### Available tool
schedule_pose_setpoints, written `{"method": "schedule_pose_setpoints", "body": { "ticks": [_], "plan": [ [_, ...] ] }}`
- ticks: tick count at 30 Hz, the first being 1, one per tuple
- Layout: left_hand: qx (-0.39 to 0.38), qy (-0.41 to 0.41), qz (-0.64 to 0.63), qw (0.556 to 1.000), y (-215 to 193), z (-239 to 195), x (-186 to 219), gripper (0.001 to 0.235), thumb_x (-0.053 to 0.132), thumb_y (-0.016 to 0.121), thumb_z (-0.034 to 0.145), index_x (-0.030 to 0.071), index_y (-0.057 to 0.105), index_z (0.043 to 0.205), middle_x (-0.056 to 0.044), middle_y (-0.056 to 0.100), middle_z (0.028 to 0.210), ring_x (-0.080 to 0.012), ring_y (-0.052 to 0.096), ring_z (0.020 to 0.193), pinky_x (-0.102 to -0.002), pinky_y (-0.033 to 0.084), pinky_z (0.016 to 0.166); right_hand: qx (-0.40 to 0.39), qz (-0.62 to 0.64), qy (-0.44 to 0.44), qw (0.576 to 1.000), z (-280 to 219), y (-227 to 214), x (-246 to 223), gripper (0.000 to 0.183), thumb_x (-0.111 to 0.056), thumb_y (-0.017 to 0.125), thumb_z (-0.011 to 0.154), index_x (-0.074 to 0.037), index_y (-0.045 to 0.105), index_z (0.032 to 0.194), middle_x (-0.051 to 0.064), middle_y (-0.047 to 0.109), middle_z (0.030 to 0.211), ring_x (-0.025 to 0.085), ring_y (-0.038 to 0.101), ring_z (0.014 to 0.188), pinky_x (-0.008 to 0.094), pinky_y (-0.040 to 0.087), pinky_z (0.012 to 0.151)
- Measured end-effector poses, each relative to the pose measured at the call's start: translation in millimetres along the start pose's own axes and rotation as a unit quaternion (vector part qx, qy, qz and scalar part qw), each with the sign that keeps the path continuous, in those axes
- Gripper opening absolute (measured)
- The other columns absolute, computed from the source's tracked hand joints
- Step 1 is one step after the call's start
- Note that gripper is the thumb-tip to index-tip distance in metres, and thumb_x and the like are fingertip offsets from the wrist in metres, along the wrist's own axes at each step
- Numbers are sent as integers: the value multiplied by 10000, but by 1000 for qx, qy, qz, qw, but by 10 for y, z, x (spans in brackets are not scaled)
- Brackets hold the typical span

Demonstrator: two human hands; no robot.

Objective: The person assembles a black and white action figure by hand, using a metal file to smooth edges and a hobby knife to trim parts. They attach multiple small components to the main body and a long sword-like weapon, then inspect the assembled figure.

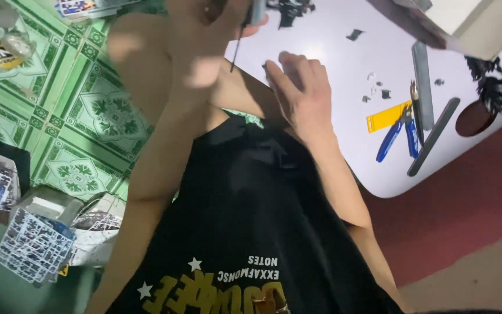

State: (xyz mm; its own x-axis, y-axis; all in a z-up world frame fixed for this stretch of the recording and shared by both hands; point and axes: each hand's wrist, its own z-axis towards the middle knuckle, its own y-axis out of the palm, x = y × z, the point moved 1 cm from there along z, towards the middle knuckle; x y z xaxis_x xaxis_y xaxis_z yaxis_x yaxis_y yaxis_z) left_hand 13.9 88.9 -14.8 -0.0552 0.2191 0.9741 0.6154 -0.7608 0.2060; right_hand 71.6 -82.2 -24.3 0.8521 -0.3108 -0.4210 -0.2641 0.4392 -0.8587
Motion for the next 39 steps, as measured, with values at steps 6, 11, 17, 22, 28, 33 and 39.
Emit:
{"method": "schedule_pose_setpoints", "body": {
  "ticks": [6, 11, 17, 22, 28, 33, 39],
  "plan": [
    [44, 11, 1, 999, 57, 17, -89, 126, 82, 664, 869, -28, 664, 930, -84, 665, 744, -136, 674, 663, -226, 622, 613, -19, 12, 20, 1000, 59, -40, 2, 199, 18, 717, 844, 29, 662, 1034, 144, 581, 1045, 273, 553, 875, 350, 476, 766],
    [16, 0, 14, 1000, 57, 28, 61, 176, 79, 660, 886, -53, 664, 1003, -70, 663, 779, -90, 624, 674, -196, 616, 637, -12, 80, 92, 992, 202, -212, -6, 161, 96, 599, 865, 49, 586, 1018, 188, 607, 1038, 297, 605, 890, 349, 493, 778],
    [24, 27, 22, 999, 71, 47, 64, 168, 60, 652, 883, -61, 659, 1000, -80, 683, 798, -103, 644, 669, -204, 616, 624, 84, 313, 202, 924, 173, -220, 382, 199, 74, 400, 975, -5, 507, 1123, 119, 532, 914, 173, 513, 764, 284, 481, 712],
    [26, 48, 62, 997, 131, 87, 36, 190, 75, 668, 876, -73, 643, 993, -108, 698, 835, -125, 670, 668, -218, 632, 603, 137, 307, 102, 936, 352, -159, 496, 353, 60, 349, 1012, -35, 561, 1278, 113, 438, 991, 195, 510, 762, 300, 488, 689],
    [24, 60, 82, 994, 198, 164, 53, 127, 41, 688, 860, -33, 663, 961, -57, 641, 716, -85, 594, 603, -210, 613, 573, 115, 440, 93, 886, 482, -72, 567, 588, -121, 806, 908, -124, 486, 1401, 48, 416, 1106, 178, 500, 936, 282, 423, 757],
    [-98, 80, 92, 988, 142, 209, 232, 145, 103, 630, 959, -31, 643, 1012, -5, 524, 712, -65, 496, 647, -201, 530, 649, 116, 409, 108, 899, 552, -175, 536, 365, 22, 765, 886, -27, 575, 1194, 39, 440, 977, 136, 445, 798, 236, 396, 701],
    [-139, 5, 25, 990, 218, 179, 342, 90, 39, 633, 942, -50, 640, 950, 12, 503, 720, -61, 541, 694, -183, 525, 685, 105, 398, 125, 903, 424, -273, 542, 208, -25, 707, 888, 6, 596, 1061, 48, 427, 878, 150, 389, 794, 271, 361, 758]
  ]
}}
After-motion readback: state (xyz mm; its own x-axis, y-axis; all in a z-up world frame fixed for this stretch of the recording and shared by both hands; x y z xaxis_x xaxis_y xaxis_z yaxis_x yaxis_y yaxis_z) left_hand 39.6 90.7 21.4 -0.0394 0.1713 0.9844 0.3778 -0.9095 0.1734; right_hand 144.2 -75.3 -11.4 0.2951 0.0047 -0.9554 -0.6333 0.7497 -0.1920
